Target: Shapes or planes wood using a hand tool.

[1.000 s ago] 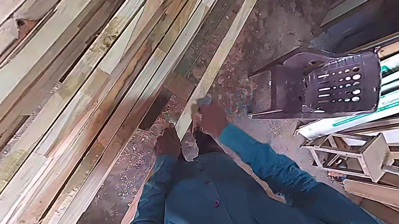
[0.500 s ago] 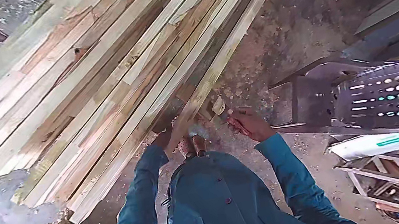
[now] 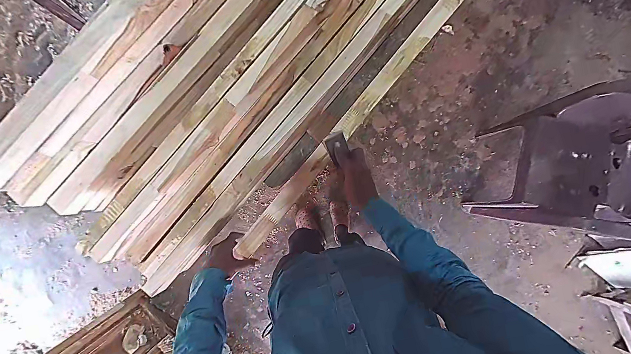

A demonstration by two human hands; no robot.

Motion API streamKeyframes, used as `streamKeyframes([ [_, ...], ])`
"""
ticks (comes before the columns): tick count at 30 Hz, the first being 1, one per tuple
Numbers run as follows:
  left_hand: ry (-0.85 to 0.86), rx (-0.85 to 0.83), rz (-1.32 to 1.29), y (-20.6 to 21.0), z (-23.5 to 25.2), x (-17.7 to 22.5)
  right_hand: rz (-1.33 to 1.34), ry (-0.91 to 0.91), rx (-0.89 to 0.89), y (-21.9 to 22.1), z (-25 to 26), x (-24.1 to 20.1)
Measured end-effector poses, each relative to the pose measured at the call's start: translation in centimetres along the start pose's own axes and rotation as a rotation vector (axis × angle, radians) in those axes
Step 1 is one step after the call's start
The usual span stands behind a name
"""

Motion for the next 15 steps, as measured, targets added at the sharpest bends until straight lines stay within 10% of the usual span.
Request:
streamKeyframes([
  [15, -0.191, 0.304, 0.085, 3.7, -3.6, 1.8, -0.046, 0.313, -0.290, -3.7, -2.2, -7.1],
])
Point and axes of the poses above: each hand's wrist, its own z-axis towards the middle knuckle, its own y-axis out of the palm, x = y × z, the point moved 2 cm from there along z, towards the middle knuckle, and after that the axes turned 13 degrees about -z, right-handed, at the moved point
